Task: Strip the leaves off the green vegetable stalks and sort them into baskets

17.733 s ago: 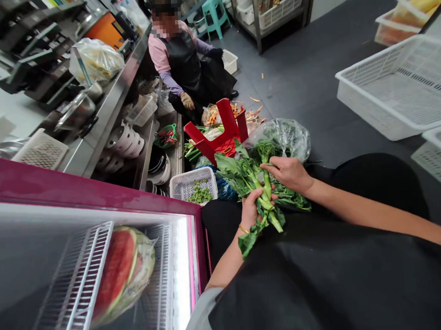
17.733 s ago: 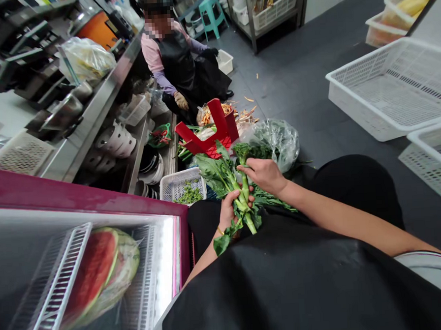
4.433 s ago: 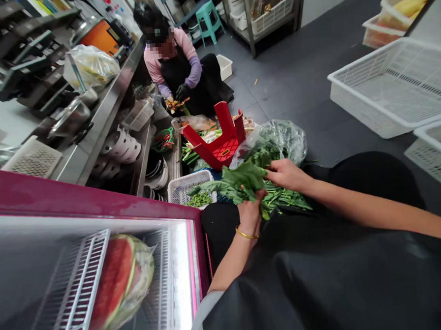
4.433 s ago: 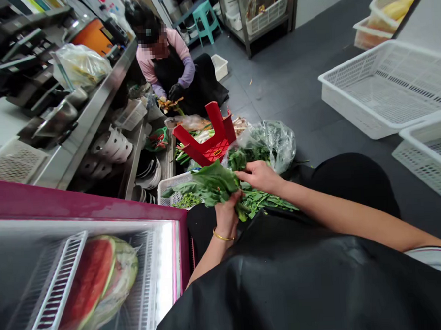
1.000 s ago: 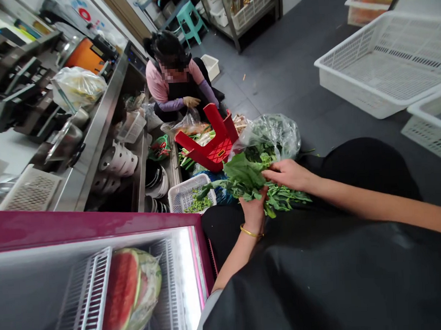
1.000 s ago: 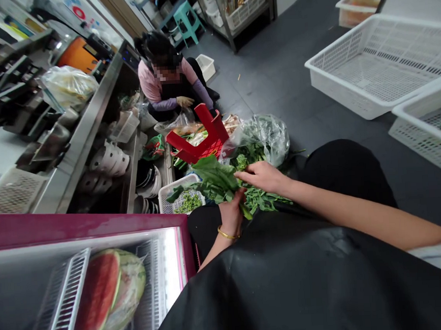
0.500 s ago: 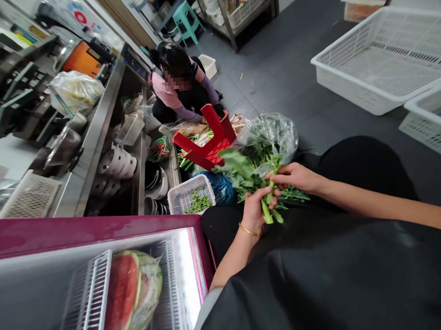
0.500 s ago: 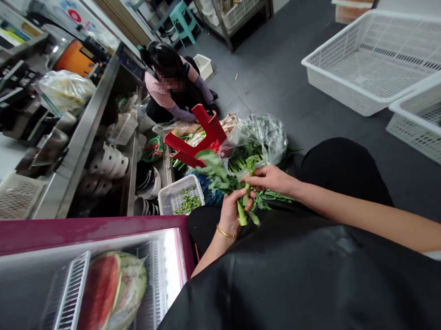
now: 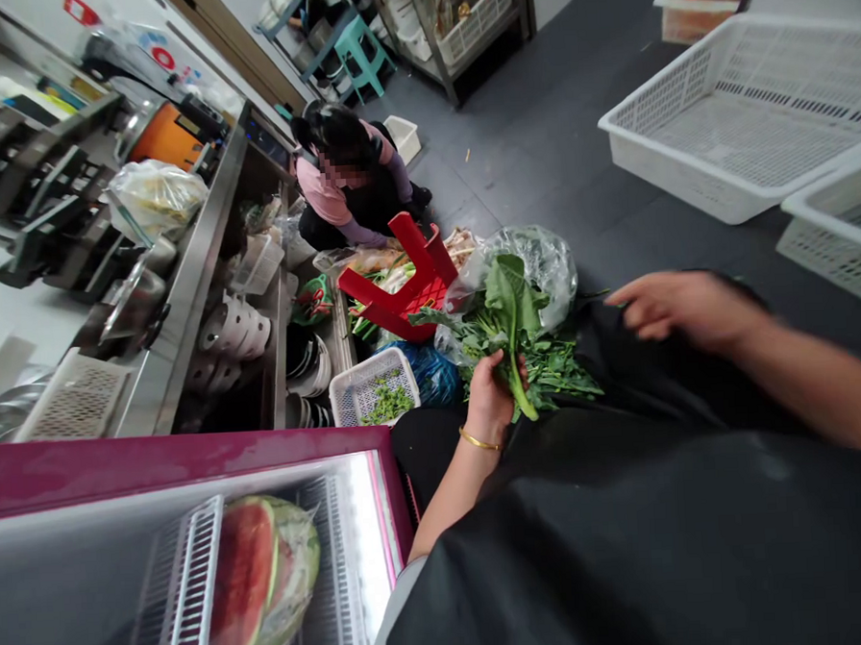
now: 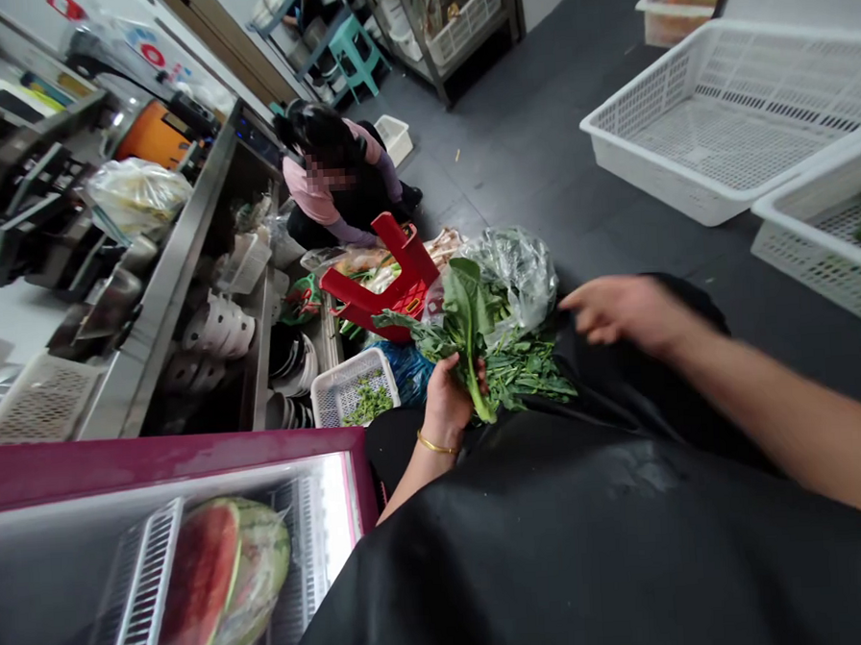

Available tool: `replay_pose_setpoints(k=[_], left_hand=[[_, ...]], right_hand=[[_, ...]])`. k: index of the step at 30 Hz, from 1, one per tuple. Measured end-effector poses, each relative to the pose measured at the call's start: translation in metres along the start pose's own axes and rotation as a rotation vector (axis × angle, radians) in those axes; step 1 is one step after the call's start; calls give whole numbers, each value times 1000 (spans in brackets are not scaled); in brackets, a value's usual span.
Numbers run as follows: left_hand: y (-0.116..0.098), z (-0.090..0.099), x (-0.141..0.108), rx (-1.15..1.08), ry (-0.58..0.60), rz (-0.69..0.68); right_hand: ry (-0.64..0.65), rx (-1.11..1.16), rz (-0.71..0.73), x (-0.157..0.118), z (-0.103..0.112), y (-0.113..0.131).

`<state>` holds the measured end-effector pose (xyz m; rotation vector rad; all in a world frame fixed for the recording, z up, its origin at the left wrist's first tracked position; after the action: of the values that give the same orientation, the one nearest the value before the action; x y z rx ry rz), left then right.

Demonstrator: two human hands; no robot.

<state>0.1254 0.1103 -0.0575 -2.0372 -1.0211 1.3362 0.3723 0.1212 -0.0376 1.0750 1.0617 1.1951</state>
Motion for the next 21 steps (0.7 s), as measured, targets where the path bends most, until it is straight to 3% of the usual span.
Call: replay_pose_setpoints(k=[2,3,6,8,11,15,17,21], left_hand=[[-9,-1,-2,16,-36,-99],[-14,0,-5,19,-41,-151],[-22,13,-14,-29,-39,-241],[-20,30,-19,-87,-49,-223],[-11,52,-25,-88,-77,-165],[-5,53,-29,58,-26,-152],[-8,53,-28,48,-40,-171],[-11,67,-21,-183,-162,-162]], right_hand=[[285,-23,-42,-3,-87,15],[352,-54,-12,-3,-120,26],[441,91,-37,1,-177,41],[501,265,-141,4,-191,34],[417,462,-262,12,-185,21],[390,433,-240,20,-192,27],[381,264,-115,20,-198,39],[307,-82,361,-9,-202,74]])
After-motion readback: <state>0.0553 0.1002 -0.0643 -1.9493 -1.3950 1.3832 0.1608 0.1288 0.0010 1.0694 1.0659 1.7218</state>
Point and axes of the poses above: each hand's wrist, its own x-axis towards the middle knuckle, its own z-axis out of the back of the hand, y = z × x, the point moved 9 cm from there along x, towards the middle knuckle, and after that the axes turned 7 degrees about x, right-handed, at the moved point
